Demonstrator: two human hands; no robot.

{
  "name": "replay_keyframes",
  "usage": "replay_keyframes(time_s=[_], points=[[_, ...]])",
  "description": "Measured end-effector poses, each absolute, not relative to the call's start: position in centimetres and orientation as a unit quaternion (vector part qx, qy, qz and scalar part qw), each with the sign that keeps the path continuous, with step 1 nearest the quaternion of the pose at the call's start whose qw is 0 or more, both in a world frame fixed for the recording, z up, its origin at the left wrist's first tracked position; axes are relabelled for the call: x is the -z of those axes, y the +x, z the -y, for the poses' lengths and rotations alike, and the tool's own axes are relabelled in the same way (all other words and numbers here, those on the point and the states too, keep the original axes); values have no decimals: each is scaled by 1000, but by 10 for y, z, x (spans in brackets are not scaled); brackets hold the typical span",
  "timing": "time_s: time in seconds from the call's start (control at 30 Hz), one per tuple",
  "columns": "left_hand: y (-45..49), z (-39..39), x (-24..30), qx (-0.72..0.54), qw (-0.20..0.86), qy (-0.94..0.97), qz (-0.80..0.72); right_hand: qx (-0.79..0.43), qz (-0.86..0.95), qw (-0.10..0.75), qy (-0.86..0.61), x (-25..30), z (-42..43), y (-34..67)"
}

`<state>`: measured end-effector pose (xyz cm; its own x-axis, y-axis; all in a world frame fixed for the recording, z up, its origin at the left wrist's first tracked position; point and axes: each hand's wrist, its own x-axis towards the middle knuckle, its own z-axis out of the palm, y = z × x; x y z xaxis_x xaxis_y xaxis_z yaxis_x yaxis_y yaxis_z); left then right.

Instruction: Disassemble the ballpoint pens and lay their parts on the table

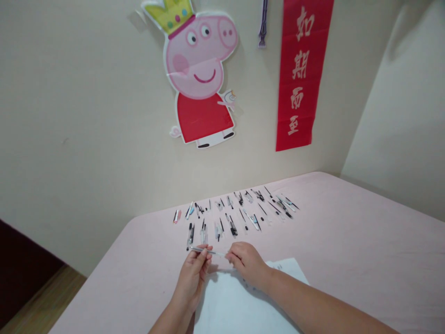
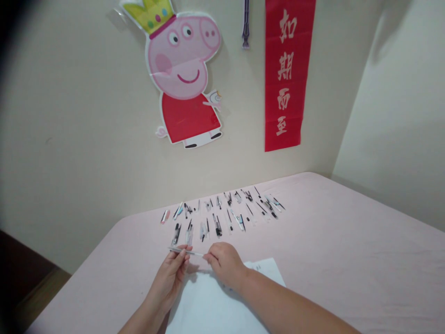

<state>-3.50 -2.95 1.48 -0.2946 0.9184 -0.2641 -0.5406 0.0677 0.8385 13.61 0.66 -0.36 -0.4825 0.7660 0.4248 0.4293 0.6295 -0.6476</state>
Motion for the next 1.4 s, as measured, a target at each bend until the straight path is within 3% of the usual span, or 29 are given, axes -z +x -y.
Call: replay_keyframes(time_s=[0.57,0.83,1.03,1.4], points=[[-34,29,-12,-661,555,185,-470,-258,825,342,-368,5,-7,137],[-36,28,-10,-667,555,170,-468,-281,792,380,-387,2,-7,136],[-35,28,-8,-661,559,180,-467,-282,815,349,-366,4,-7,136],[-34,28,-9,-664,557,174,-467,-278,784,383,-402,3,-8,134]])
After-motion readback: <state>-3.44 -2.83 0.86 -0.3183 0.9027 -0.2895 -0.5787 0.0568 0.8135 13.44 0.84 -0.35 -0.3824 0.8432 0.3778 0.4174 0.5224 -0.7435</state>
